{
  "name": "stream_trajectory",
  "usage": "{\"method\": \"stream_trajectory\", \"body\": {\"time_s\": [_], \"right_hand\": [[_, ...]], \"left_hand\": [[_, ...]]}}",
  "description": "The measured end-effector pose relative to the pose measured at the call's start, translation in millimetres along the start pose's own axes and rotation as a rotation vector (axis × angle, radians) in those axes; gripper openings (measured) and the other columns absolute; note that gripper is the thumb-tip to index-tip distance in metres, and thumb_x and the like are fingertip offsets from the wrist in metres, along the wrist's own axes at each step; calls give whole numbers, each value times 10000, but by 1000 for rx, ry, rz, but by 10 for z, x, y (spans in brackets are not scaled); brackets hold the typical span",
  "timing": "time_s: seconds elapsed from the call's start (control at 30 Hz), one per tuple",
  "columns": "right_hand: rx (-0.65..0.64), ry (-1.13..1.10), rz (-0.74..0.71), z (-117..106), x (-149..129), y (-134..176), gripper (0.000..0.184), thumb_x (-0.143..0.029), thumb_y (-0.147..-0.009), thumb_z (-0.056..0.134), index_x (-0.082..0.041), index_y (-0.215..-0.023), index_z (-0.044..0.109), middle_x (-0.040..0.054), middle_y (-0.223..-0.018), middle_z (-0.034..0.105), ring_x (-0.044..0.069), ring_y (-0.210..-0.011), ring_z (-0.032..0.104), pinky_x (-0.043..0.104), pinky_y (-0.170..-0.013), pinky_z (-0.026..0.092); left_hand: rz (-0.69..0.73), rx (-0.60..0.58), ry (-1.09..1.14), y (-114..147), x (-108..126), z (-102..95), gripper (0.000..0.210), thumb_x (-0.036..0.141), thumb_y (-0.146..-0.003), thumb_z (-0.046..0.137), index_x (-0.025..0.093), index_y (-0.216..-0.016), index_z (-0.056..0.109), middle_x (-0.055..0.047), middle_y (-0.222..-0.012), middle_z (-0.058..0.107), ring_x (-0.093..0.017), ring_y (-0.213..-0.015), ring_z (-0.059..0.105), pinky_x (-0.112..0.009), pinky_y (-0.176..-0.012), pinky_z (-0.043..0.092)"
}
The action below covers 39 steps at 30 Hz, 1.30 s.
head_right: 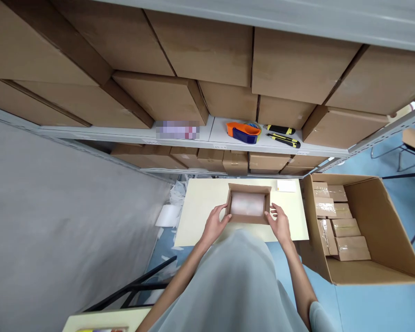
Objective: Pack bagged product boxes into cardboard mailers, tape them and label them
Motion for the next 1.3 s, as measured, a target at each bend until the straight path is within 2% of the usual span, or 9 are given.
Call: {"method": "stream_trajectory", "body": {"time_s": [0.17, 0.33, 0.47, 0.6, 0.77, 0.87, 0.97, 1.1, 1.3], "right_hand": [[-279, 154, -107, 275, -88, 22, 664, -507, -884, 826, -211, -1457, 668, 152, -1482, 694, 360, -1411, 618, 534, -1199, 512], [-426, 302, -117, 395, 3, -32, 757, -380, -830, 907, -186, -1513, 645, 173, -1486, 687, 383, -1426, 597, 523, -1204, 496], [-443, 291, -152, 411, 26, -116, 565, -435, -953, 793, -196, -1454, 690, 167, -1407, 732, 365, -1369, 642, 500, -1167, 518], [-357, 259, -138, 363, 89, -262, 482, -377, -1002, 717, -207, -1450, 667, 137, -1319, 766, 333, -1290, 677, 478, -1134, 539], [-91, 398, -93, 227, 188, -584, 880, -291, -877, 798, -173, -1660, 414, 200, -1493, 619, 405, -1425, 546, 573, -1199, 480], [-125, 374, -92, 272, 181, -766, 1123, -279, -821, 827, -197, -1747, 198, 203, -1607, 521, 408, -1505, 477, 580, -1250, 424], [-188, 308, -95, 308, 123, -878, 1156, -260, -804, 831, -194, -1752, 173, 192, -1596, 537, 380, -1510, 487, 529, -1260, 418], [-160, 237, -98, 200, 70, -865, 1016, -295, -832, 814, -243, -1711, 307, 145, -1554, 570, 343, -1474, 536, 494, -1235, 450], [-92, 167, -153, 0, 178, -618, 439, -495, -955, 734, -257, -1322, 711, 140, -1492, 609, 322, -1408, 593, 487, -1222, 463]], "left_hand": [[92, -133, -130, 30, 109, 160, 562, 474, -988, 722, 225, -1478, 607, -146, -1428, 698, -343, -1393, 616, -504, -1182, 499], [98, -279, -222, 24, -62, 364, 896, 514, -824, 894, 212, -1579, 519, -191, -1577, 618, -430, -1565, 470, -564, -1248, 440], [129, -281, -226, -73, -79, 379, 718, 388, -946, 762, 251, -1594, 485, -143, -1462, 713, -369, -1548, 513, -551, -1234, 467], [130, -204, -230, -258, -67, 300, 707, 351, -999, 699, 232, -1632, 409, -152, -1343, 751, -328, -1294, 714, -507, -1122, 569], [120, -41, -317, -603, -116, 142, 1039, 222, -920, 759, 145, -1739, 124, -295, -1649, 455, -415, -1544, 497, -562, -1211, 497], [183, -68, -297, -798, -76, 121, 1270, 193, -814, 865, 169, -1754, 11, -298, -1789, 193, -440, -1662, 277, -569, -1298, 396], [265, -138, -292, -893, 37, 127, 1351, 174, -756, 908, 216, -1760, 5, -254, -1827, 95, -436, -1690, 188, -572, -1324, 354], [313, -191, -299, -826, 169, 128, 1191, 170, -794, 873, 256, -1745, 162, -221, -1809, 206, -414, -1686, 220, -584, -1318, 352], [291, -141, -236, -542, 141, 104, 559, 217, -967, 706, 269, -1509, 580, -143, -1501, 601, -334, -1520, 504, -527, -1270, 440]]}}
Point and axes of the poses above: each hand's wrist, its own y-axis away from the middle knuckle, its own z-axis out of the palm, x = y × z, the point moved 7 cm from there along -y, towards the middle knuckle
